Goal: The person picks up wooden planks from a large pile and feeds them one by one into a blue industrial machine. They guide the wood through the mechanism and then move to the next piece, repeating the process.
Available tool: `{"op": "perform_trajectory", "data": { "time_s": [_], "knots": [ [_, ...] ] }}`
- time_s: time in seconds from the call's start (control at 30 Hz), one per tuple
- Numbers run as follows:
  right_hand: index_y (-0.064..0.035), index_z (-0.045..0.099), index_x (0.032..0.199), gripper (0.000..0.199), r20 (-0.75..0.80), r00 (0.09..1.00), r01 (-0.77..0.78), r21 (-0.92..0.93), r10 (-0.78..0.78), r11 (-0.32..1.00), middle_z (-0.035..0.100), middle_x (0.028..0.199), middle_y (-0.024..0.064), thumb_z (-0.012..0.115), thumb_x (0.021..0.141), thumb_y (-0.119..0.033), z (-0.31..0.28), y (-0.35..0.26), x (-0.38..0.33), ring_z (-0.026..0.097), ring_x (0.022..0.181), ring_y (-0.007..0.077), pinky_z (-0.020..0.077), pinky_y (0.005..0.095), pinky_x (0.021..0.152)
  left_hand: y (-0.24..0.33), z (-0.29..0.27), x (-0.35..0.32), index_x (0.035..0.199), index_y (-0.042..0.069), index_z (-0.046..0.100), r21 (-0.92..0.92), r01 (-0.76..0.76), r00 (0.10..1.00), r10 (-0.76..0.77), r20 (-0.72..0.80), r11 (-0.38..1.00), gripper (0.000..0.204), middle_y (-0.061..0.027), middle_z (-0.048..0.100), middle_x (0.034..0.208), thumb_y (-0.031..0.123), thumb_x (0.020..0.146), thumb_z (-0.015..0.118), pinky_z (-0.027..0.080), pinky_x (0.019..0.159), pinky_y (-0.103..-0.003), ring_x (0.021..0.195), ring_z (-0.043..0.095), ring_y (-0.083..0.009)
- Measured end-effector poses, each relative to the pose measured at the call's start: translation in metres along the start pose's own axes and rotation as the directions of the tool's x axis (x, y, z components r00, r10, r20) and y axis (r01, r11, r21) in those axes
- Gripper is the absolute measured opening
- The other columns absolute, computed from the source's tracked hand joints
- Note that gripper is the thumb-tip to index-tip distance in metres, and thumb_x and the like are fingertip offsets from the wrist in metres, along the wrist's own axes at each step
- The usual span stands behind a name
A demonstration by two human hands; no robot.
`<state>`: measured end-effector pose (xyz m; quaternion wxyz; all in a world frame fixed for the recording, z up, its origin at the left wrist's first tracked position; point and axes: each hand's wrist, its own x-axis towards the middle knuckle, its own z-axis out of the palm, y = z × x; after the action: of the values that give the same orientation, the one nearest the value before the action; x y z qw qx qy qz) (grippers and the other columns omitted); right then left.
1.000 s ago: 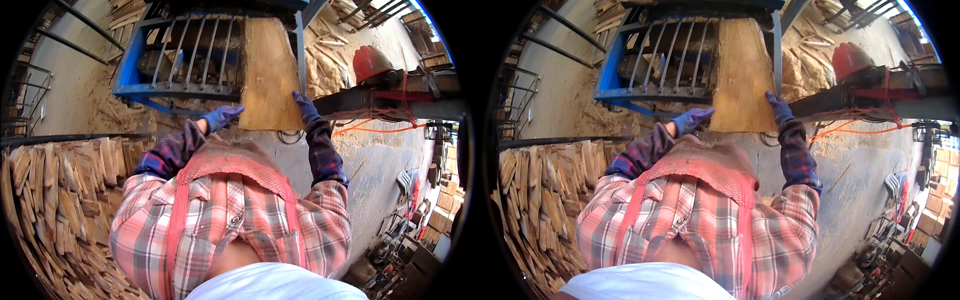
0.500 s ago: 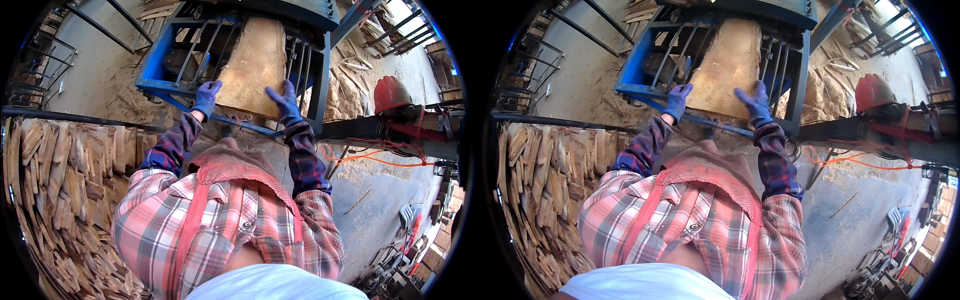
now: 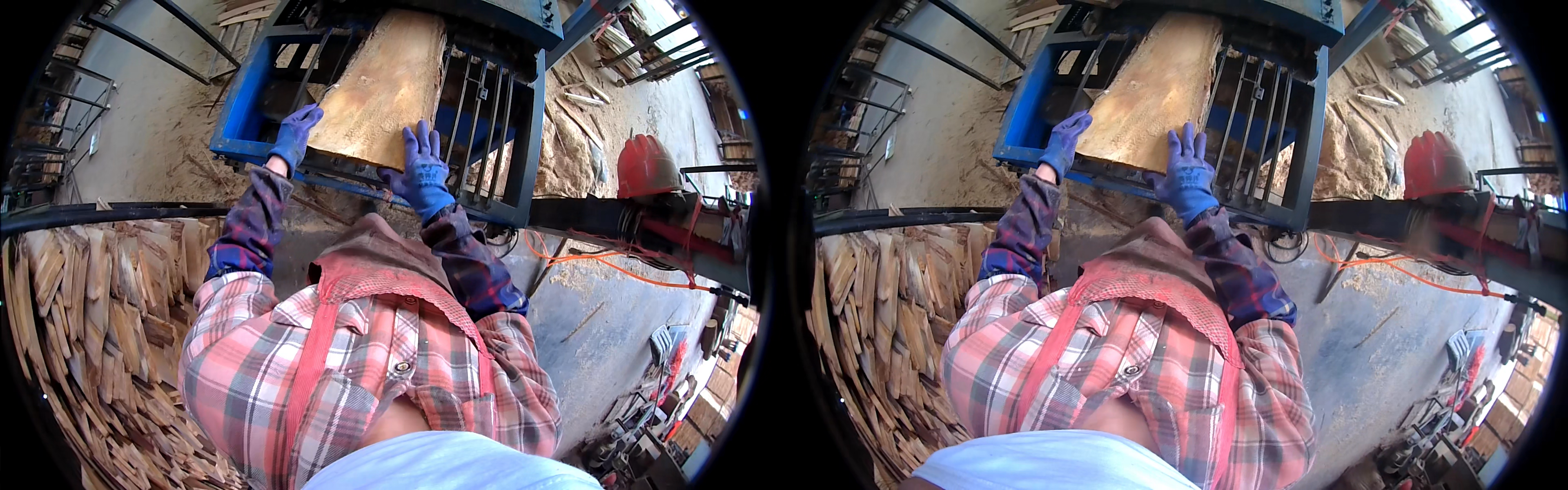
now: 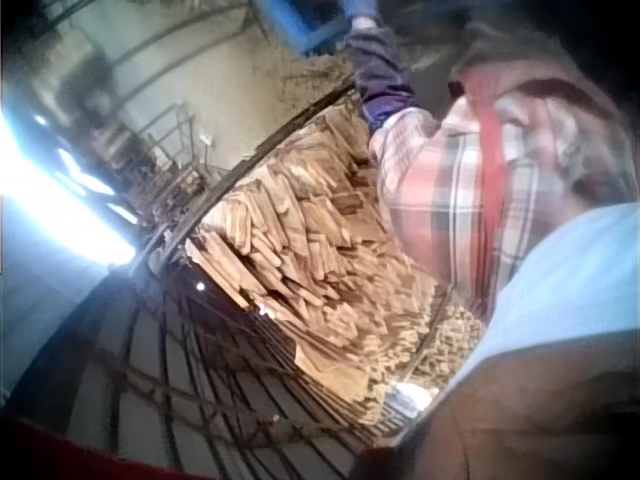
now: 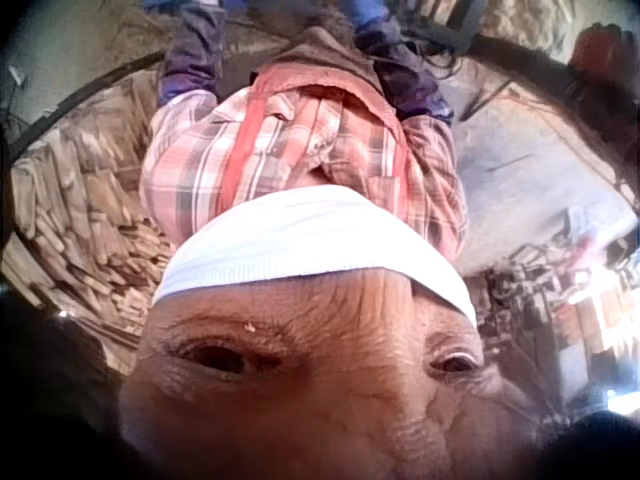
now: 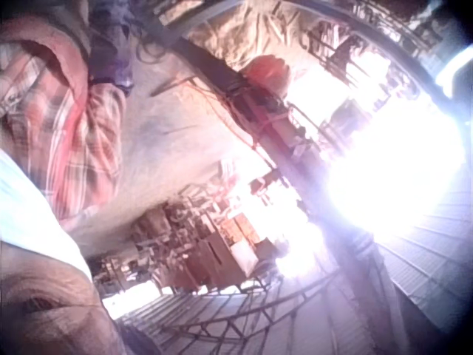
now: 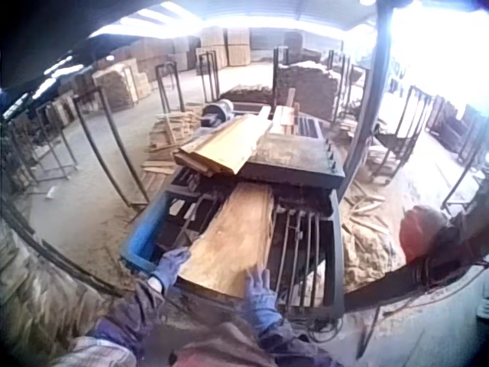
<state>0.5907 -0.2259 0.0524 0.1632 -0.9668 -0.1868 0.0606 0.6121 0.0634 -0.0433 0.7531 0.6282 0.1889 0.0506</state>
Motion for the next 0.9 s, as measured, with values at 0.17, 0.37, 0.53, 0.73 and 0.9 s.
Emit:
{"op": "perform_trajectory", "data": {
  "time_s": [0.17, 0.37, 0.53, 0.73, 0.9],
  "knots": [
    [-0.0084, 0.037, 0.144, 0.096, -0.011, 1.000, 0.000, -0.163, -0.002, 0.987, 0.029, 0.153, 0.0215, 0.078, 0.068, -0.050, 0.028, 0.004, 0.025, 0.030, 0.139, 0.0441, 0.0284, 0.0487, 0.112, -0.018, 0.023, 0.021, 0.092, 0.004, 0.070, 0.833, -0.435, 0.689, 0.722, 0.063, 0.343, 0.016, -0.0156, 0.069, 0.092, 0.017, 0.082, 0.072, 0.052, 0.082, -0.036, 0.086, 0.066, -0.0284],
    [-0.0094, 0.042, 0.142, 0.093, -0.046, 0.999, -0.037, -0.172, 0.030, 0.984, 0.033, 0.152, 0.0198, 0.078, 0.066, -0.049, 0.034, 0.035, 0.094, 0.029, 0.140, 0.0417, 0.0238, 0.0465, 0.114, -0.006, 0.061, 0.083, 0.079, 0.008, 0.066, 0.799, -0.372, 0.732, 0.679, -0.060, 0.472, 0.011, -0.0135, 0.065, 0.078, 0.018, 0.083, 0.066, 0.050, 0.065, -0.042, 0.071, 0.063, -0.0332],
    [-0.0104, 0.040, 0.143, 0.090, -0.010, 0.999, -0.041, -0.297, 0.040, 0.954, 0.032, 0.153, 0.0181, 0.075, 0.070, -0.050, 0.008, 0.045, 0.162, 0.033, 0.140, 0.0354, 0.0258, 0.0465, 0.112, 0.013, 0.078, 0.153, 0.085, 0.007, 0.067, 0.722, -0.398, 0.763, 0.641, -0.082, 0.567, 0.008, -0.0143, 0.066, 0.085, 0.014, 0.081, 0.066, 0.052, 0.073, -0.041, 0.082, 0.064, -0.0344],
    [0.0044, 0.060, 0.118, 0.066, -0.125, 0.986, -0.016, 0.596, 0.112, 0.803, 0.068, 0.103, 0.0196, 0.066, 0.083, -0.051, -0.019, 0.049, 0.314, 0.065, 0.098, 0.0286, 0.0497, 0.0365, 0.087, 0.163, 0.057, 0.264, 0.102, 0.005, 0.064, 0.752, -0.612, 0.289, 0.954, -0.076, 0.246, 0.029, -0.0187, 0.065, 0.108, 0.023, 0.080, 0.067, 0.049, 0.088, -0.043, 0.101, 0.061, -0.0366],
    [-0.0073, 0.060, 0.119, 0.046, 0.107, 0.924, -0.125, 0.992, 0.368, 0.025, 0.065, 0.103, 0.0064, 0.068, 0.088, -0.041, -0.017, 0.043, 0.425, 0.065, 0.082, 0.0259, 0.0579, 0.0366, 0.074, 0.183, 0.077, 0.288, 0.094, 0.007, 0.060, 0.864, -0.487, 0.484, 0.863, 0.143, 0.130, 0.027, -0.0123, 0.065, 0.092, 0.030, 0.079, 0.063, 0.047, 0.079, -0.043, 0.089, 0.060, -0.0324]
  ]
}}
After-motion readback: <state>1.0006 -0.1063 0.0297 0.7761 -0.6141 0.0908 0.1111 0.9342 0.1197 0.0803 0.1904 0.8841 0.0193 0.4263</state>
